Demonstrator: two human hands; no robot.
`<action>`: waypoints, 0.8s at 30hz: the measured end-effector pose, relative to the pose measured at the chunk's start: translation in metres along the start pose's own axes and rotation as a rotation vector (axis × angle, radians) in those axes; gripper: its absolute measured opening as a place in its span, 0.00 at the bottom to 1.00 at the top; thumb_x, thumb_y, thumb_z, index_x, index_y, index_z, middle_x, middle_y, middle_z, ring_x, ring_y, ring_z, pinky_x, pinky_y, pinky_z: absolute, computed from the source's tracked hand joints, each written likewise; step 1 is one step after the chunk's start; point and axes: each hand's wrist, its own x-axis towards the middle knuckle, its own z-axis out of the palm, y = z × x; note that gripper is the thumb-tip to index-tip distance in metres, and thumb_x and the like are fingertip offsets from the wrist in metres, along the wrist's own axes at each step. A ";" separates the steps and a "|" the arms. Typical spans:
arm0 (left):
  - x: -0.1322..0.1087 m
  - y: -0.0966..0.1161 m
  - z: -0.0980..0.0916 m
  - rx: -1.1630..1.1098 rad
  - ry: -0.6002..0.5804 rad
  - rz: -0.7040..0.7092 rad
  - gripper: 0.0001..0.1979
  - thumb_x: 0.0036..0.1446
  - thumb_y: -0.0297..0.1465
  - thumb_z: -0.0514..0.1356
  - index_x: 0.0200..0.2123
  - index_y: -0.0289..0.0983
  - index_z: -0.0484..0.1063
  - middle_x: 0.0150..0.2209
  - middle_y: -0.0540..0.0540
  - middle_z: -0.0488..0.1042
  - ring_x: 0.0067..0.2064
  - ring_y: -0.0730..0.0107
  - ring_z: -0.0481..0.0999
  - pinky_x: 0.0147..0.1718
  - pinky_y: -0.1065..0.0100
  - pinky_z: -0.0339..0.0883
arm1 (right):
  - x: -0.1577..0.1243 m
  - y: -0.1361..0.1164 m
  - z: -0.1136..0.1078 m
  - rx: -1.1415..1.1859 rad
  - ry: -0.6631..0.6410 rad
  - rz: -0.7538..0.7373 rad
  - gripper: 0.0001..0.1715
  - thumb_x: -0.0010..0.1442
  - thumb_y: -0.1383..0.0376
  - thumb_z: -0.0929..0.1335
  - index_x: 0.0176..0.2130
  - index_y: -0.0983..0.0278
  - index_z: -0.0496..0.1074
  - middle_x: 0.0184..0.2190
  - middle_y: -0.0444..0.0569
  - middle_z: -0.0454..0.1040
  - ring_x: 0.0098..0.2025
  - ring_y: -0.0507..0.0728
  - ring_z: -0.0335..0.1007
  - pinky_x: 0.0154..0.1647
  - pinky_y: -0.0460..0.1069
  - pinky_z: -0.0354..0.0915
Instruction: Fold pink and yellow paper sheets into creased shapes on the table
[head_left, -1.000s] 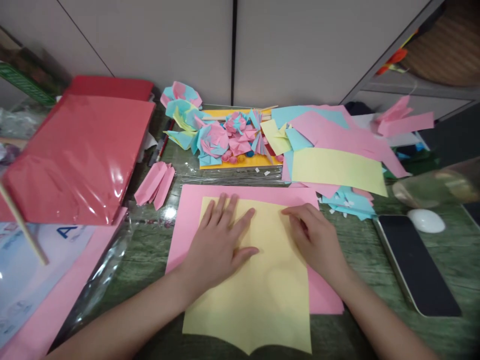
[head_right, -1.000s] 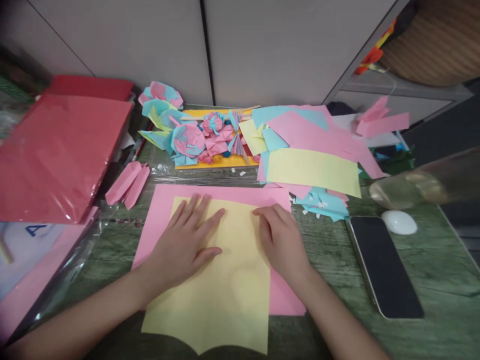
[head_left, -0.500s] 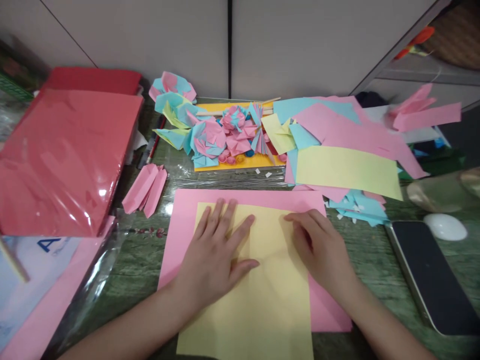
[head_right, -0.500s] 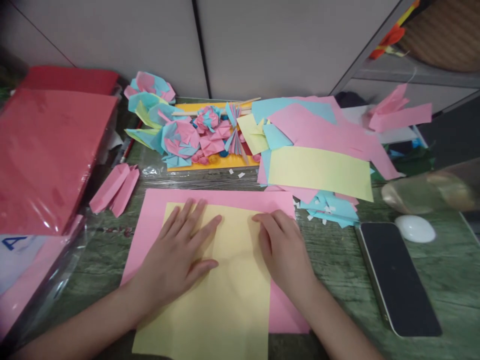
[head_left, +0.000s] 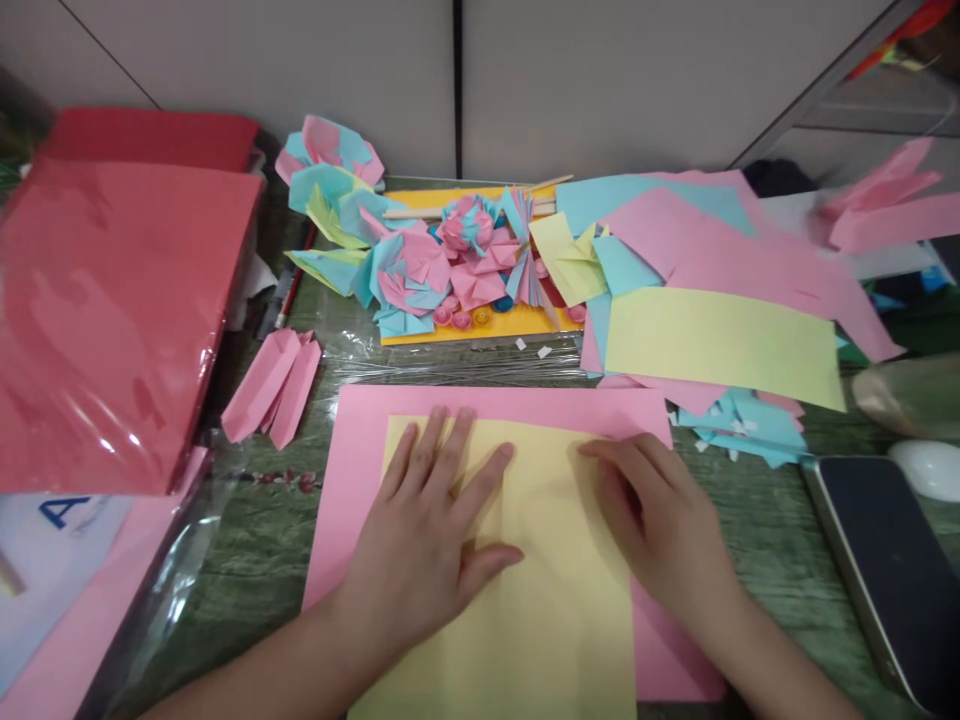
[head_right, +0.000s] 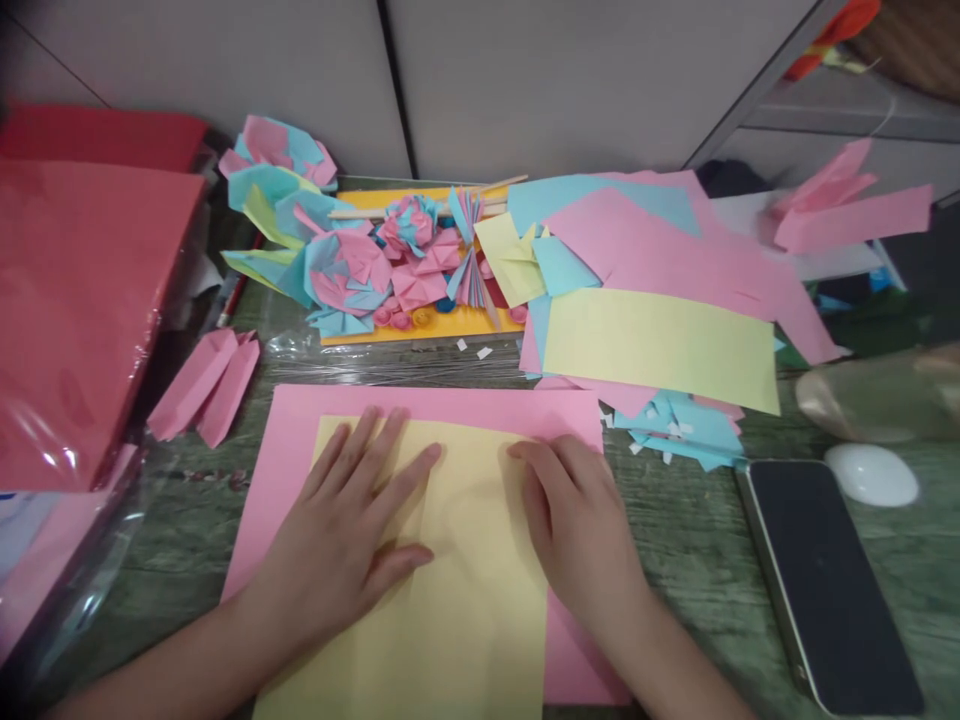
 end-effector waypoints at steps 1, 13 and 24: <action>0.000 0.000 0.000 -0.004 0.005 0.001 0.35 0.55 0.53 0.51 0.62 0.44 0.53 0.67 0.40 0.43 0.66 0.42 0.42 0.58 0.42 0.48 | 0.000 0.000 0.000 0.000 0.001 -0.002 0.12 0.61 0.70 0.60 0.42 0.61 0.67 0.34 0.50 0.69 0.36 0.58 0.66 0.36 0.54 0.63; 0.000 -0.001 0.001 0.011 -0.005 0.009 0.38 0.54 0.54 0.51 0.63 0.44 0.52 0.66 0.38 0.43 0.66 0.42 0.41 0.58 0.43 0.48 | -0.003 0.002 0.001 -0.002 -0.014 0.013 0.13 0.60 0.70 0.60 0.44 0.61 0.67 0.35 0.50 0.68 0.37 0.58 0.66 0.38 0.54 0.64; -0.001 -0.002 0.003 0.033 -0.014 0.016 0.39 0.52 0.55 0.51 0.64 0.44 0.50 0.67 0.37 0.42 0.65 0.41 0.42 0.58 0.43 0.47 | -0.002 0.001 0.001 -0.012 -0.015 0.008 0.12 0.61 0.70 0.60 0.44 0.61 0.66 0.34 0.50 0.68 0.37 0.58 0.65 0.37 0.54 0.64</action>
